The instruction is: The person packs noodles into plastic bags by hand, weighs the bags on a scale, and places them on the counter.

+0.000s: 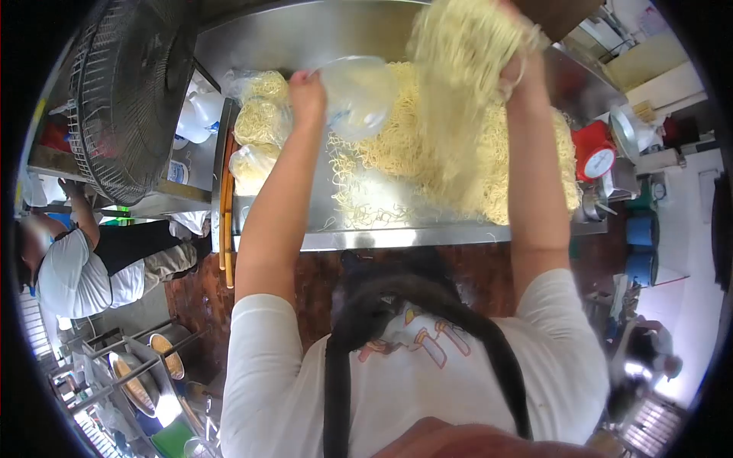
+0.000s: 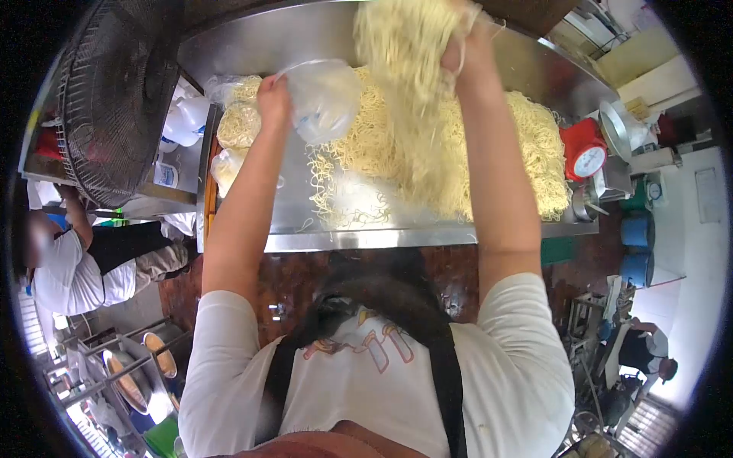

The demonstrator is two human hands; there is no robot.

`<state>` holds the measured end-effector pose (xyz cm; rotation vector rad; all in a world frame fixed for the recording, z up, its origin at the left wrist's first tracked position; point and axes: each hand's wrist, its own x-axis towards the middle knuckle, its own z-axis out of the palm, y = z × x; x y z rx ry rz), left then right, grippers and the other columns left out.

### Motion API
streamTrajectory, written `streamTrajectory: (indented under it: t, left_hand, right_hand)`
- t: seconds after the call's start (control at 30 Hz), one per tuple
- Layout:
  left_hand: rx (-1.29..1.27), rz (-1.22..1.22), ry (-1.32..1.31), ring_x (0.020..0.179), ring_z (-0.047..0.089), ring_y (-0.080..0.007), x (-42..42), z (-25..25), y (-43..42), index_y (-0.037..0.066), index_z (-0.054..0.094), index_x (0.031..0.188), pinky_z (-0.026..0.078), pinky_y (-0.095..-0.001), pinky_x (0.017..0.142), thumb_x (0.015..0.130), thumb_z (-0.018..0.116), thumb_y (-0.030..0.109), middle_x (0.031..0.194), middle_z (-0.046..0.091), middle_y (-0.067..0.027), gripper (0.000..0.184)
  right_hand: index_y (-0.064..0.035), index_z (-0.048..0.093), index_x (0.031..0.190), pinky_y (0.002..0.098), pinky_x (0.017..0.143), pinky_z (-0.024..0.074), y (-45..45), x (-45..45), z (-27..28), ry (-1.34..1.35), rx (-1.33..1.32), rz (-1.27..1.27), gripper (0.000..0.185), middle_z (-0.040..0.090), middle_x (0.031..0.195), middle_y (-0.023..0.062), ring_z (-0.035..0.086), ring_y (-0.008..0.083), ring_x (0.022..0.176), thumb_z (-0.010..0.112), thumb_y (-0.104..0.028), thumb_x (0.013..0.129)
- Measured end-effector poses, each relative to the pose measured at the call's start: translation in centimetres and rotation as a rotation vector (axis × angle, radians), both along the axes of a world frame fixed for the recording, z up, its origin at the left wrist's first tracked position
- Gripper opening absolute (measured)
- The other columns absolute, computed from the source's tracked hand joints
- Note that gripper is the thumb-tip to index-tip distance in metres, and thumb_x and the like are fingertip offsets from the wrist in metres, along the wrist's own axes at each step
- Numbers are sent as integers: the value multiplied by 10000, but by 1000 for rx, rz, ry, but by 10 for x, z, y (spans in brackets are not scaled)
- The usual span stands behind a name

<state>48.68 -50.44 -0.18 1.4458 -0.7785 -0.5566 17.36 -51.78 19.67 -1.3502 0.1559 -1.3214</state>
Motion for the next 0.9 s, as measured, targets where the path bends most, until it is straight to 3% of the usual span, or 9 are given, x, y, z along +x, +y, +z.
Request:
streamTrajectory:
  t: [0.1,0.23,0.37,0.43,0.53,0.67,0.73,0.8,0.9]
  left_hand:
    - [-147,-131,-133,818,624,-274,-38,36,1,-8,626,1048,491,-379,773,872,596,86,904,680,-180,202]
    - [-309,-385,-448,808,674,-367,-90,92,104,26,629,1024,529,-407,723,854,604,13,894,683,-184,172]
    - [-340,-443,-690,793,681,-376,-86,48,184,38,633,1061,541,-429,679,876,603,7,876,679,-194,190]
    - [-167,-436,-714,780,671,-397,-87,16,202,33,634,1052,538,-432,663,858,588,-20,858,673,-199,207]
    - [87,-336,-623,760,644,-448,-77,-66,217,27,606,1100,519,-460,642,828,563,-54,823,658,-215,286]
    - [459,-257,-575,771,638,-460,-38,-158,244,32,579,1147,509,-476,650,832,575,-37,850,660,-223,323]
    - [407,-199,-660,785,637,-457,-40,-164,254,39,574,1128,508,-475,659,845,597,-9,857,659,-225,288]
    - [208,-103,-783,797,636,-452,-55,-150,246,45,578,1087,508,-470,668,860,620,25,861,658,-226,232]
    - [178,-267,-631,768,623,-445,-71,-143,238,23,566,1039,499,-473,670,924,611,77,808,625,-227,135]
  right_hand:
    - [-51,617,1278,323,904,573,47,34,-59,674,127,-282,402,687,1160,109,679,195,1000,708,-179,908]
    - [-77,548,1378,328,973,545,72,63,-141,440,382,8,485,664,1179,111,640,193,1094,684,-100,913]
    - [-67,543,1372,349,977,534,79,103,-141,230,531,-105,434,618,1262,118,628,222,1096,611,-198,964]
    - [-80,552,1365,359,979,523,66,134,-194,291,482,-158,422,632,1240,129,634,248,1086,587,-228,972]
    - [-100,564,1355,374,983,506,58,157,-315,810,176,-63,411,654,1207,147,643,288,1072,552,-273,983]
    - [-117,548,1358,443,968,490,133,89,-299,1649,-271,221,435,614,1248,204,608,323,1155,593,-182,930]
    - [-127,585,1325,454,934,500,170,64,-322,1752,-658,-271,409,634,1195,239,629,369,1083,569,-199,923]
    - [-129,609,1294,458,906,510,177,64,-348,1703,-647,-413,389,654,1157,241,647,383,1041,561,-203,916]
    - [-109,621,1248,441,871,525,126,101,-375,1469,-242,-36,352,677,1126,200,665,349,1012,572,-158,903]
